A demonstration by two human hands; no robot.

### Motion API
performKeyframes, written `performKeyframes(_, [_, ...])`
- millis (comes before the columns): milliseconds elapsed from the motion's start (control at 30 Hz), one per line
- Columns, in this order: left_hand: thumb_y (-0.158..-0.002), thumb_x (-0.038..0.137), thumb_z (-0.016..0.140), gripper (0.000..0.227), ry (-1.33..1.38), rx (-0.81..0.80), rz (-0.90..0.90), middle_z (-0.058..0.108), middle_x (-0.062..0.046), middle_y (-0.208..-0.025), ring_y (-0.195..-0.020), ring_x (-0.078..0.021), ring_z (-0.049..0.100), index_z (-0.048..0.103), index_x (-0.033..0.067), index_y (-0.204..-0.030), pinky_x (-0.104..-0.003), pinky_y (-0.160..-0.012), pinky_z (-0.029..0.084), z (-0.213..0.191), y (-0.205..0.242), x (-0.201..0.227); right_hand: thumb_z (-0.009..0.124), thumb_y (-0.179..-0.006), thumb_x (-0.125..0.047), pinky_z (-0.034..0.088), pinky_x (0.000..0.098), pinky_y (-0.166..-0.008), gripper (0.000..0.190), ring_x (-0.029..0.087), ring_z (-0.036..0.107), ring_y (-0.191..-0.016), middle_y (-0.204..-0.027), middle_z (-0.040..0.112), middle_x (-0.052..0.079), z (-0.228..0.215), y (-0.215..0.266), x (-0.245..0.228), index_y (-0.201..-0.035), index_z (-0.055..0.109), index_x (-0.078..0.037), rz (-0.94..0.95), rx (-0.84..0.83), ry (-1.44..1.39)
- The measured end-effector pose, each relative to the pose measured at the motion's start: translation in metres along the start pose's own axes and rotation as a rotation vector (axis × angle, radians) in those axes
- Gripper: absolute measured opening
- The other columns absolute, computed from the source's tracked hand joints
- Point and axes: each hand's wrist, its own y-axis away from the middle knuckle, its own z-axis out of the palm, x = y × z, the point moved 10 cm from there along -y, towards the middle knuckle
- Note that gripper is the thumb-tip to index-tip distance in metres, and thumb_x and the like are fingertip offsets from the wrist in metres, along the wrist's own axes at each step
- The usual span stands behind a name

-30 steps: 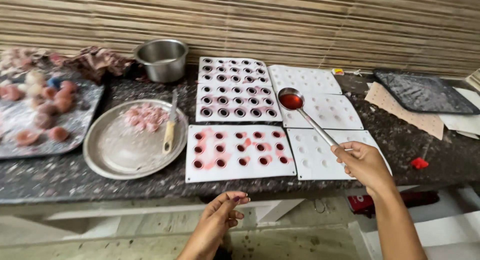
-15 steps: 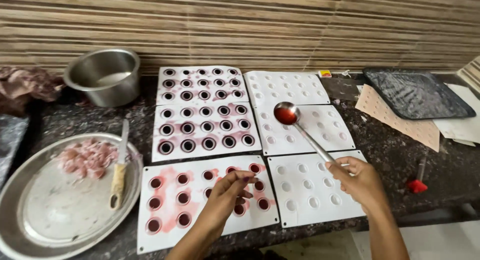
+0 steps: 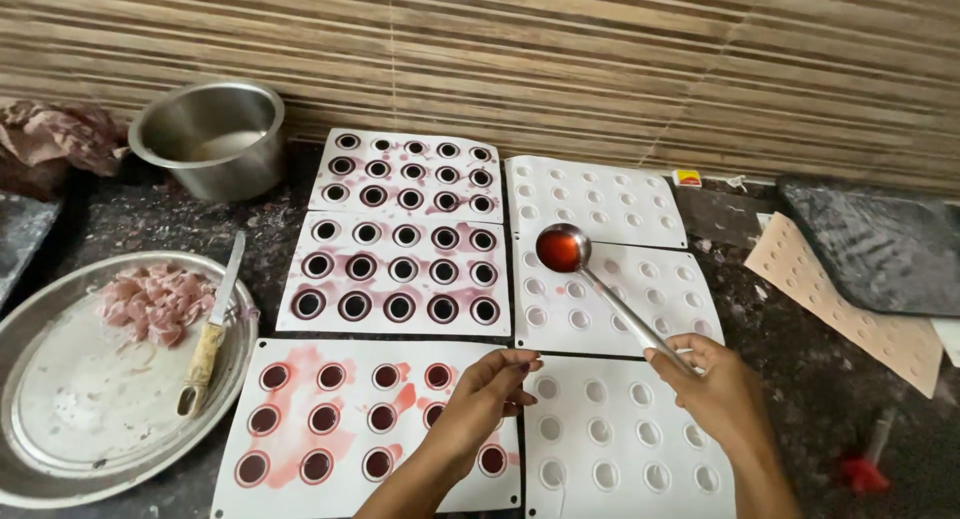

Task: Pouring melted wax into small round molds using a ladle and preparing small wax pieces on a plate.

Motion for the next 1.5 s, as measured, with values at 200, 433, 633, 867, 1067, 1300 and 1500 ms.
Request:
performKeyframes(200, [-0.098, 0.030, 0.055, 0.029, -0.030, 0.081, -0.013, 0.072, 0.009, -0.109, -0.081, -0.0048, 0.062, 0.068, 0.0139, -0.118, -0.022, -0.061, 0.039, -0.012, -0.006, 0.008, 0.078, -0.082, -0.039, 0.046, 0.0339, -0.050, 0.037, 0.018, 0.063, -0.050, -0.072, 0.076, 0.009, 0.004, -0.019, -0.005, -0.105, 0.078, -0.010, -0.042, -0.017, 0.099])
performKeyframes(433, [-0.099, 0.030, 0.054, 0.030, 0.009, 0.092, -0.018, 0.072, 0.007, -0.112, -0.083, -0.0056, 0.063, 0.068, 0.0147, -0.121, -0.023, -0.069, 0.044, -0.016, -0.005, 0.011, 0.076, -0.086, -0.042, 0.050, 0.0367, -0.054, 0.038, 0.022, 0.071, -0.056, -0.080, 0.074, 0.014, -0.002, -0.009, -0.019, -0.115, 0.077, -0.016, 0.088, -0.022, 0.271])
performKeyframes(633, [-0.099, 0.029, 0.053, 0.031, 0.038, 0.072, 0.013, 0.073, 0.005, -0.118, -0.085, -0.0080, 0.063, 0.068, 0.0133, -0.120, -0.026, -0.080, 0.047, -0.016, -0.011, 0.012, 0.073, -0.084, -0.049, 0.054, 0.0430, -0.056, 0.043, 0.031, 0.074, -0.058, -0.077, 0.075, 0.014, -0.004, -0.013, -0.021, -0.114, 0.076, -0.019, -0.048, 0.067, 0.399])
performKeyframes(867, [-0.100, 0.028, 0.054, 0.029, 0.032, 0.073, 0.043, 0.071, 0.005, -0.114, -0.087, -0.0078, 0.063, 0.069, 0.0111, -0.117, -0.025, -0.083, 0.048, -0.014, -0.005, 0.023, 0.069, -0.086, -0.057, 0.055, 0.0464, -0.062, 0.047, 0.035, 0.074, -0.065, -0.067, 0.076, 0.018, 0.000, -0.014, -0.015, -0.120, 0.074, -0.024, -0.057, 0.089, 0.500])
performKeyframes(1067, [-0.099, 0.028, 0.054, 0.029, 0.040, 0.072, 0.045, 0.072, 0.005, -0.114, -0.086, -0.0074, 0.062, 0.070, 0.0108, -0.117, -0.025, -0.081, 0.046, -0.017, -0.007, 0.015, 0.071, -0.082, -0.056, 0.055, 0.0456, -0.060, 0.050, 0.033, 0.074, -0.063, -0.068, 0.076, 0.015, -0.001, -0.008, -0.012, -0.120, 0.074, -0.024, -0.029, 0.100, 0.424])
performKeyframes(1300, [-0.098, 0.031, 0.056, 0.031, 0.039, 0.087, 0.004, 0.072, 0.006, -0.112, -0.085, -0.0071, 0.062, 0.070, 0.0115, -0.117, -0.025, -0.074, 0.045, -0.016, -0.003, 0.014, 0.076, -0.081, -0.043, 0.052, 0.0379, -0.052, 0.043, 0.024, 0.072, -0.054, -0.083, 0.077, 0.010, -0.001, -0.004, 0.008, -0.110, 0.076, -0.011, 0.035, 0.052, 0.094])
performKeyframes(1500, [-0.097, 0.033, 0.056, 0.031, 0.043, 0.086, -0.012, 0.072, 0.008, -0.113, -0.084, -0.0067, 0.061, 0.070, 0.0134, -0.117, -0.023, -0.067, 0.043, -0.011, 0.003, 0.021, 0.075, -0.086, -0.044, 0.052, 0.0405, -0.056, 0.039, 0.025, 0.071, -0.060, -0.075, 0.076, 0.012, -0.016, 0.007, 0.012, -0.111, 0.077, -0.014, 0.098, 0.102, 0.221])
